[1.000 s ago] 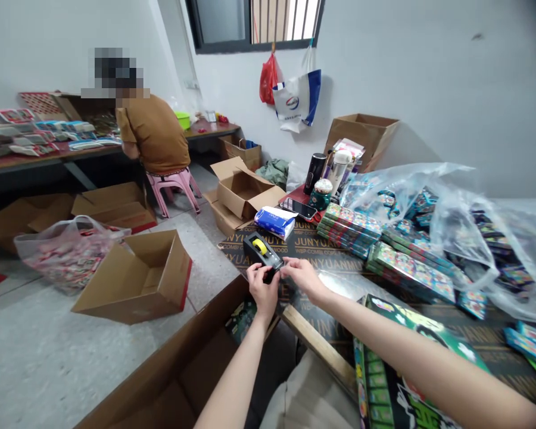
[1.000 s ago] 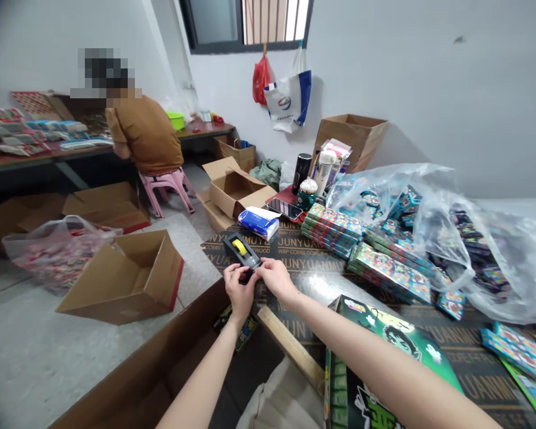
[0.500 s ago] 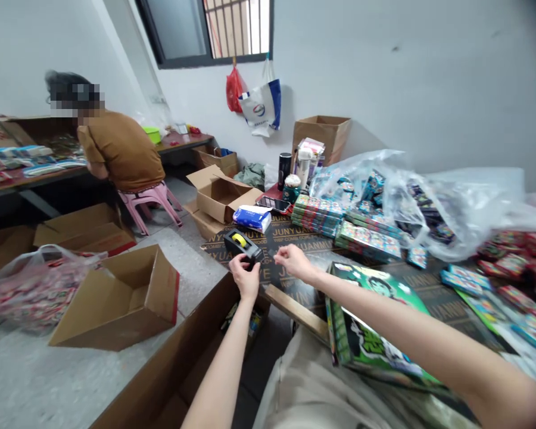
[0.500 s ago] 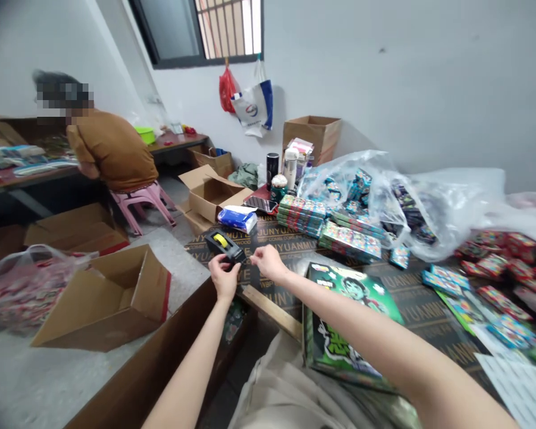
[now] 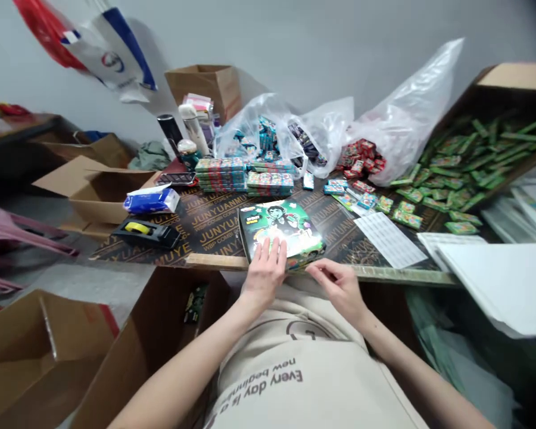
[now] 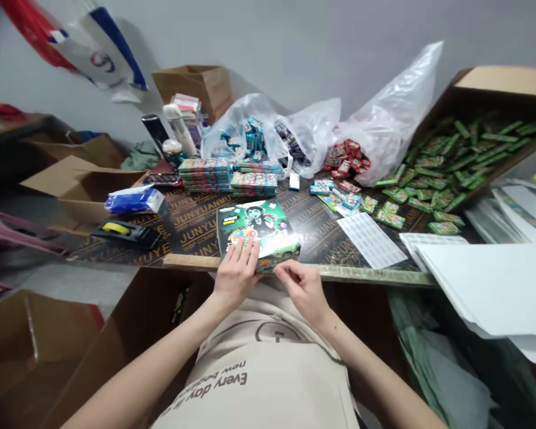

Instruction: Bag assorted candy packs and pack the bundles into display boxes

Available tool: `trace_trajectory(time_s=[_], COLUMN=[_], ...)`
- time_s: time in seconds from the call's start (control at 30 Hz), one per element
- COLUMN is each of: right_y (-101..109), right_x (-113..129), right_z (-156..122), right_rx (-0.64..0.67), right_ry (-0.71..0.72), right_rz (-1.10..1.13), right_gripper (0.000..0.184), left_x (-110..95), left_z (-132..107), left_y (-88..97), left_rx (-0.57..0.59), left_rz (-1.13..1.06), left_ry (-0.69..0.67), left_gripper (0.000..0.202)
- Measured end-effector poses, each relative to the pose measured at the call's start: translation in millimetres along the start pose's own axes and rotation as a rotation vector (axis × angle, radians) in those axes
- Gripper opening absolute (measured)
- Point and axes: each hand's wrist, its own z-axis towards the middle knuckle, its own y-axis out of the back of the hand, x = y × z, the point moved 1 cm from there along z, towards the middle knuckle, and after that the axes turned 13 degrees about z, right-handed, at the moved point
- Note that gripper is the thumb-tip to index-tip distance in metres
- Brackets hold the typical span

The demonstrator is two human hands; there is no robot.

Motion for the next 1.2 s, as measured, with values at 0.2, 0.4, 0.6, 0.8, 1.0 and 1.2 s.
trace_trajectory(time_s=[0.2, 0.4, 0.6, 0.8, 1.0, 1.2], right_y=[-24.3, -48.0, -44.4, -15.4, 36.8, 41.1], right_x=[-49.3, -74.9, -94.6, -96.7, -78.5, -87.9], right_z=[-2.1, 11.5, 11.1, -15.0, 0.9, 75.1], right_rx=[0.007, -0.174, -0.272, -0.223, -0.418, -0.250], right_ry=[-0.147, -0.237, -0.332, -0.295, -0.108, -0.532], right_rz=[0.119, 0.206, -0.219, -0.455, -0.172, 0.525], right_gripper=[0.030, 0.042, 0.052, 0.048, 0.041, 0.053], left_x=[5.0, 2.0, 5.6, -7.9, -27.6, -7.6], left_z=[-0.1, 0.7, -0.1, 5.2, 16.9, 20.2], left_y=[-11.1, -10.9, -12.3, 3.0, -9.1, 3.0], left_rx=[-0.042, -0.048, -0.006, 0.071, 0.025, 0.017], left_rz=[0.024, -0.019, -0.038, -0.016, 0.098, -0.100], left_ry=[0.012, 0.026, 0.010, -0.019, 0.059, 0.083], left_gripper=[0.059, 0.054, 0.057, 0.077, 0.071, 0.043])
